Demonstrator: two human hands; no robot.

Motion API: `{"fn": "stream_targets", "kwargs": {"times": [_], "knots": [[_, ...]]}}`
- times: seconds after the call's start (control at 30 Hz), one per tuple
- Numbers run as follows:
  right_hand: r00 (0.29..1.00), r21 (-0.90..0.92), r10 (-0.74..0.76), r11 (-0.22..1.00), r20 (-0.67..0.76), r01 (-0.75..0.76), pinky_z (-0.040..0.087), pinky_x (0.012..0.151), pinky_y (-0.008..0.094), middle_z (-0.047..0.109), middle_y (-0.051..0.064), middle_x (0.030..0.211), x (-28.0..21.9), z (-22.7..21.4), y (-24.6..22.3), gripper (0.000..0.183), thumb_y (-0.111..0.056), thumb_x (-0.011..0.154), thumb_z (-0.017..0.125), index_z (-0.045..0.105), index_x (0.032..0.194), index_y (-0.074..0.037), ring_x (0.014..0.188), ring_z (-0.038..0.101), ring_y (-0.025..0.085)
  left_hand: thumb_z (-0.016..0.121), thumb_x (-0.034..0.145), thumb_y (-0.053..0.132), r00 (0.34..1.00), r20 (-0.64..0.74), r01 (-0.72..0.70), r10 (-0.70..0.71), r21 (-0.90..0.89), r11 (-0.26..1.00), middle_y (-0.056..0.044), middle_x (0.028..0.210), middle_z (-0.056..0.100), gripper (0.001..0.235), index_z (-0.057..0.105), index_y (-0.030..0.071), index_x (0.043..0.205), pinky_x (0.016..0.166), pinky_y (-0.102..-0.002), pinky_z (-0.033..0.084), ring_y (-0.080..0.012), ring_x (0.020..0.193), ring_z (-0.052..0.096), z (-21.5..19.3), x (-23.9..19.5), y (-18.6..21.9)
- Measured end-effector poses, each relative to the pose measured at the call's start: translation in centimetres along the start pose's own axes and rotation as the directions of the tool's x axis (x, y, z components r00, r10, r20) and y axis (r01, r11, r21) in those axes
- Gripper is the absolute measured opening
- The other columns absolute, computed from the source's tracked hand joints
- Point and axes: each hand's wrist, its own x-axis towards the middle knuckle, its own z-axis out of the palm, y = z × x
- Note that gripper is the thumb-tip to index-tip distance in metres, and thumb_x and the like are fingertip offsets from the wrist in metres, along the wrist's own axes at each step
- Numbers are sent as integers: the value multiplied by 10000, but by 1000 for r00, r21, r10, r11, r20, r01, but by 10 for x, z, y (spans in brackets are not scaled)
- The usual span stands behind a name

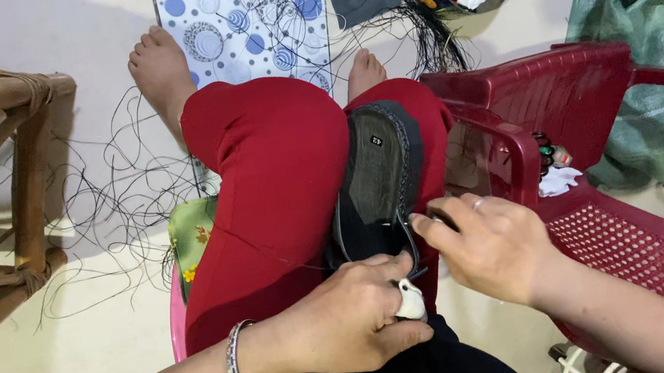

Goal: The person sits on the floor and sews a black slip-on shoe using a needle and thread. They pull the thread through the shoe repeatedly to stitch the sole to the upper part.

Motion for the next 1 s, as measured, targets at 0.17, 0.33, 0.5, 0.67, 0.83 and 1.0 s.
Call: {"fn": "stream_targets", "kwargs": {"times": [0.17,0.33,0.5,0.67,0.83,1.0], "knots": [[999,101,48,994,24,-50,594,666,407,702,96,1039,-2,14,-5,288,-4,744,624,675,1018,-78,784,699,297,655,974,174,999,37,-12,11,34,999,-219,972,627,186,606,19,884,812,-515,509,-444,890,627,-11,3,4],[998,175,48,984,-45,-40,579,689,360,701,60,983,-4,1,2,208,-280,973,735,628,964,-103,839,716,212,642,932,206,962,-33,252,-270,482,839,-109,848,619,146,625,68,889,577,-512,499,-358,767,622,-57,-3,-8],[989,143,138,979,47,-144,543,663,417,720,94,988,-3,-3,-8,194,-235,1006,662,586,895,-95,804,695,262,737,917,203,995,-63,79,-77,35,996,-13,997,695,134,674,121,832,776,-308,535,-187,875,706,-64,4,7],[986,244,167,957,-20,-157,576,588,355,715,59,965,1,2,-10,178,-198,993,687,603,1075,-63,726,707,206,669,954,121,935,-296,193,-197,-43,980,-62,922,697,100,730,156,1025,811,-317,528,-226,854,690,-43,17,-26],[981,195,123,976,-149,-93,592,668,339,733,94,896,4,-3,-7,420,-183,1007,701,565,1345,25,736,712,200,554,948,39,894,-140,447,-425,309,839,-207,812,652,57,551,0,906,546,-558,514,-464,662,649,-29,25,-20],[991,201,89,977,-98,-68,596,537,338,731,130,780,-11,-18,14,466,-143,907,678,671,1366,-68,650,740,269,593,938,117,939,-129,344,-319,318,883,-144,744,686,122,649,50,853,527,-460,582,-422,729,724,-40,25,-15]]}}
